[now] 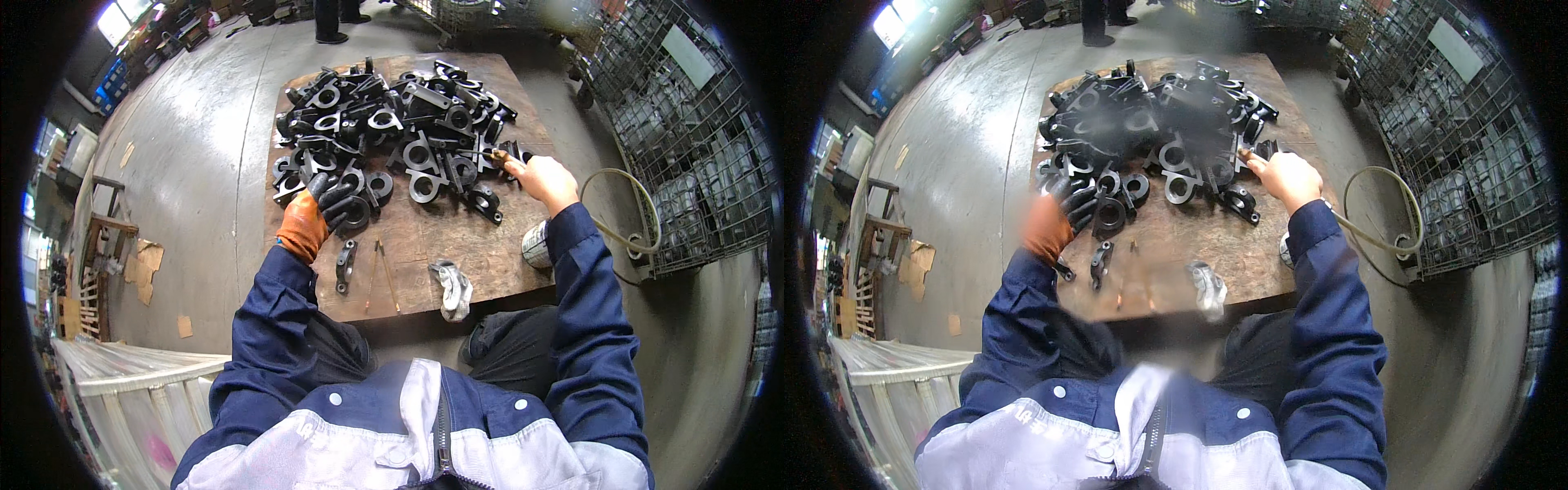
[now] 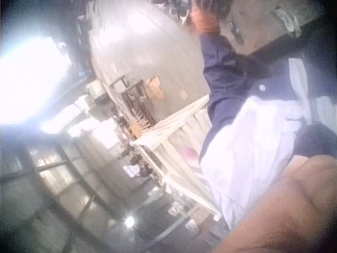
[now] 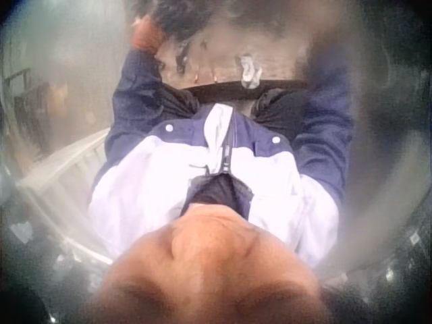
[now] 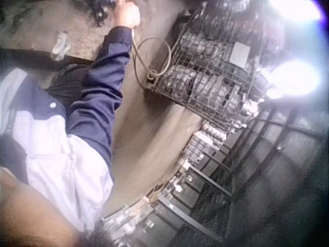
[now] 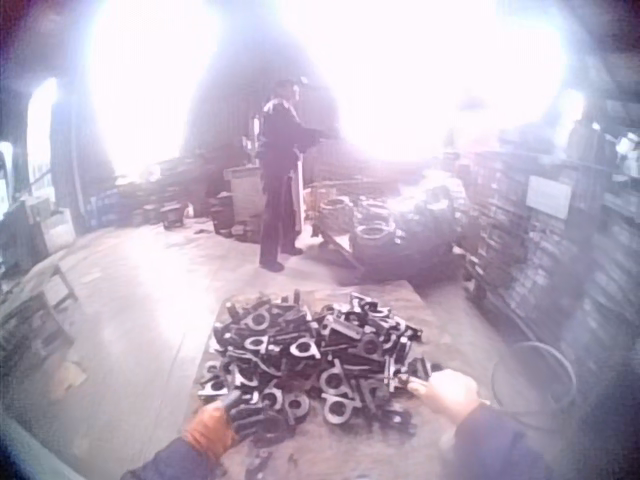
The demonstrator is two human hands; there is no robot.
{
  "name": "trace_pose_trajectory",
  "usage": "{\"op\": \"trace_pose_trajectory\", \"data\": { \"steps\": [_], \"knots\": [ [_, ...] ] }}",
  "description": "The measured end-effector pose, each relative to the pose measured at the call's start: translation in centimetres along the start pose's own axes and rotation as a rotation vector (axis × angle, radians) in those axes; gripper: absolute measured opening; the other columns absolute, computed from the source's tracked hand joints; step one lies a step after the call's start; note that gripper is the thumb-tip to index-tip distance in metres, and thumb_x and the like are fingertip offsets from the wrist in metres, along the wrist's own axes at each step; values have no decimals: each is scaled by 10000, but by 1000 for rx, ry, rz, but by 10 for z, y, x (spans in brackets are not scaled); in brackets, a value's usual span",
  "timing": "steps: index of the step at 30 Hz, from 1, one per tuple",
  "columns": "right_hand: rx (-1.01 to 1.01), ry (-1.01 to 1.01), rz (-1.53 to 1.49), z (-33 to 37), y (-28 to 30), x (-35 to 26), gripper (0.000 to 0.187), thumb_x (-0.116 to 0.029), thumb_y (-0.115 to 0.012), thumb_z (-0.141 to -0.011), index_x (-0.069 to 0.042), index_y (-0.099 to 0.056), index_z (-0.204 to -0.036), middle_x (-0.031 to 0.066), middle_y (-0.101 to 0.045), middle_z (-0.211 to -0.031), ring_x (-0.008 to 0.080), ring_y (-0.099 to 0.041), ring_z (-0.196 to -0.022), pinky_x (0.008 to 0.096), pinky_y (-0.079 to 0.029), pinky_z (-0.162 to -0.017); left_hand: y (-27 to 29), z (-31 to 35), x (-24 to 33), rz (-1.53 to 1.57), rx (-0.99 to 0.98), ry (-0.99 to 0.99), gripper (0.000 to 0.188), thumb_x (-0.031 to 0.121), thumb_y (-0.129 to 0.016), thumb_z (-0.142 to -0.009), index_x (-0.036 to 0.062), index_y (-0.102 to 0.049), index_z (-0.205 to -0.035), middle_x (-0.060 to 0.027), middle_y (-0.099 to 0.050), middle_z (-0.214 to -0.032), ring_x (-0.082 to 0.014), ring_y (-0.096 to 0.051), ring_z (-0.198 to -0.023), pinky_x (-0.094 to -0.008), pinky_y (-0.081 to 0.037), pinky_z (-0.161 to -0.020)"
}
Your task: The person sits on the floor and uses a brush to apply black paint to small metal parts. They pick up each part, paint it, and place it back on the pile. Another worker is visible nearby, also working on similar parts.
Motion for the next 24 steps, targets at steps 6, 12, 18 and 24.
{"op": "trace_pose_trajectory", "data": {
  "steps": [6,12,18,24],
  "knots": [
    [-249,-57,15,-23,-12,16,667,-641,-500,-904,-21,-718,-1019,185,-707,-1013,344,-669,-977,436,-508,-832,-7,-22,8,-355,-101,-313,316,323,-559,-958,70,-639,-1131,-100,-704,-997,-208,-697,-815,-324,-559,-721],
    [-80,124,-54,-19,-5,-4,732,-664,-435,-907,9,-706,-1003,242,-684,-1009,378,-655,-1003,454,-501,-857,17,-74,8,-890,47,-550,252,272,-559,-969,67,-664,-1071,-48,-665,-859,-135,-596,-754,-314,-480,-662],
    [-254,57,-130,-2,-20,-17,702,-669,-490,-873,-12,-727,-944,223,-697,-953,367,-672,-945,434,-519,-829,27,-124,-73,-1035,101,-98,451,350,-623,-879,-37,-648,-1110,-142,-693,-986,-212,-625,-897,-335,-471,-824],
    [-304,67,-75,-11,-16,6,678,-657,-533,-866,-10,-729,-915,228,-695,-905,374,-676,-909,443,-526,-807,-9,-167,-156,-1035,-53,77,353,322,-638,-878,23,-652,-1067,-46,-642,-832,-147,-556,-713,-312,-433,-643]
  ]
}}
Point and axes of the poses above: each hand's wrist, its own z-axis away from the middle knuckle, its own y-axis out of the back of the hand, x = y × z, the point moved 9 cm from there along -z, towards the middle knuckle
